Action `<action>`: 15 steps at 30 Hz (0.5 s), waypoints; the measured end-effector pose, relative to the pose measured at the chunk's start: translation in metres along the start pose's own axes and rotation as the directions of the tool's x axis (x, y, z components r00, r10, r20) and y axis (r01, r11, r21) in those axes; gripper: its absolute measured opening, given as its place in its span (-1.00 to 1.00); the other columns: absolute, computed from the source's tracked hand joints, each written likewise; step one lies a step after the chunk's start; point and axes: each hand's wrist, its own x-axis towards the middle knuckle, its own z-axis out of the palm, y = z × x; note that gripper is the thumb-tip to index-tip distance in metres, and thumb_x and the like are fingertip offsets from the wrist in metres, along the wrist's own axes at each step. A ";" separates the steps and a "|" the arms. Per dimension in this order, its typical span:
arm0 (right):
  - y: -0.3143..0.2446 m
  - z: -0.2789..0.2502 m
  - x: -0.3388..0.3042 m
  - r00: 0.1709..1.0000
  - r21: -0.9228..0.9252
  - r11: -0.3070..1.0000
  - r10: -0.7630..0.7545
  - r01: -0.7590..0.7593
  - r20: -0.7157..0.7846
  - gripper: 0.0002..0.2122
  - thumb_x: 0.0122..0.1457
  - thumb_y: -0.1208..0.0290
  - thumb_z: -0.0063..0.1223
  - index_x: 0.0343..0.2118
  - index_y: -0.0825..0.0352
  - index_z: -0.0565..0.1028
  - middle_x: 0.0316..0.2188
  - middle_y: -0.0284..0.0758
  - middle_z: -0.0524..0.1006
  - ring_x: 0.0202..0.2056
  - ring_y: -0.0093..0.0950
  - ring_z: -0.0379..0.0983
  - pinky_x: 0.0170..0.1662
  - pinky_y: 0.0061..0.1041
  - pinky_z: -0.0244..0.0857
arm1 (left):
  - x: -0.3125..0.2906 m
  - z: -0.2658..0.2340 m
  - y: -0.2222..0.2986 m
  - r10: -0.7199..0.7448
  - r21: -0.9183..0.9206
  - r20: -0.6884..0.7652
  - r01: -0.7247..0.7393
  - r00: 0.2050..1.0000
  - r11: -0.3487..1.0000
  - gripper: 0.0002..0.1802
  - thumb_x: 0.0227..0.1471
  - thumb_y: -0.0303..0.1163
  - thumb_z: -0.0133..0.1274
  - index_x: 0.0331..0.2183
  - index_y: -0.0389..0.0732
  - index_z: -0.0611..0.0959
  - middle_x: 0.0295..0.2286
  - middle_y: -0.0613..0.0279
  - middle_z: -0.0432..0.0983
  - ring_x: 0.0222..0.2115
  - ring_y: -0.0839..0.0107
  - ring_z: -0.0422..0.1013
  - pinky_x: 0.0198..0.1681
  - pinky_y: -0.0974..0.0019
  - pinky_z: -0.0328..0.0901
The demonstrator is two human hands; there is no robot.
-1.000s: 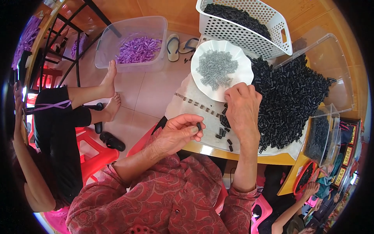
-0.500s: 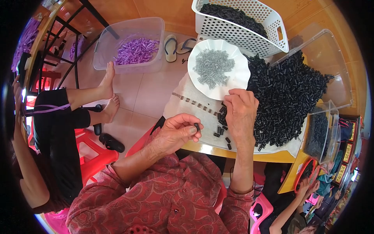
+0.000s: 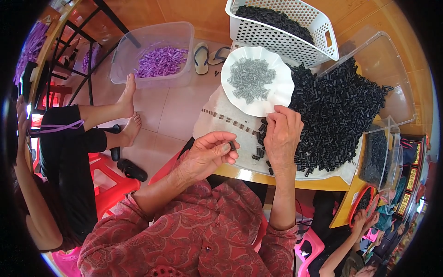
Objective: The person assembles small plastic components by inserting pins into black plastic pieces by hand.
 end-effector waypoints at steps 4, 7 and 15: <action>-0.002 0.001 -0.006 0.999 -0.015 1.000 -0.003 0.002 -0.046 -0.88 -0.04 0.64 0.09 -0.41 0.36 0.43 -0.25 -0.26 0.44 -0.20 -0.28 0.35 -0.13 -0.33 0.18 | 0.000 0.000 0.000 0.004 -0.006 0.001 -0.004 1.000 1.000 -0.72 0.16 -0.54 -0.08 -0.07 -0.28 0.49 -0.22 0.09 0.48 -0.27 0.39 0.47 -0.19 0.37 0.39; -0.002 0.002 -0.006 0.998 -0.023 1.000 0.006 -0.008 -0.055 -0.88 -0.03 0.64 0.09 -0.39 0.36 0.42 -0.25 -0.25 0.44 -0.21 -0.27 0.35 -0.13 -0.33 0.19 | 0.001 0.000 0.000 0.001 -0.021 0.005 -0.001 1.000 1.000 -0.72 0.16 -0.53 -0.09 -0.07 -0.28 0.49 -0.22 0.09 0.47 -0.27 0.39 0.46 -0.18 0.36 0.38; -0.003 -0.006 -0.005 0.992 -0.018 0.999 0.048 -0.051 -0.115 -0.87 -0.04 0.65 0.10 -0.40 0.35 0.47 -0.31 -0.26 0.46 -0.25 -0.27 0.36 -0.17 -0.33 0.23 | 0.000 0.001 0.001 0.000 -0.011 -0.013 0.000 1.000 1.000 -0.74 0.16 -0.52 -0.08 -0.08 -0.29 0.50 -0.22 0.09 0.47 -0.28 0.40 0.46 -0.20 0.38 0.37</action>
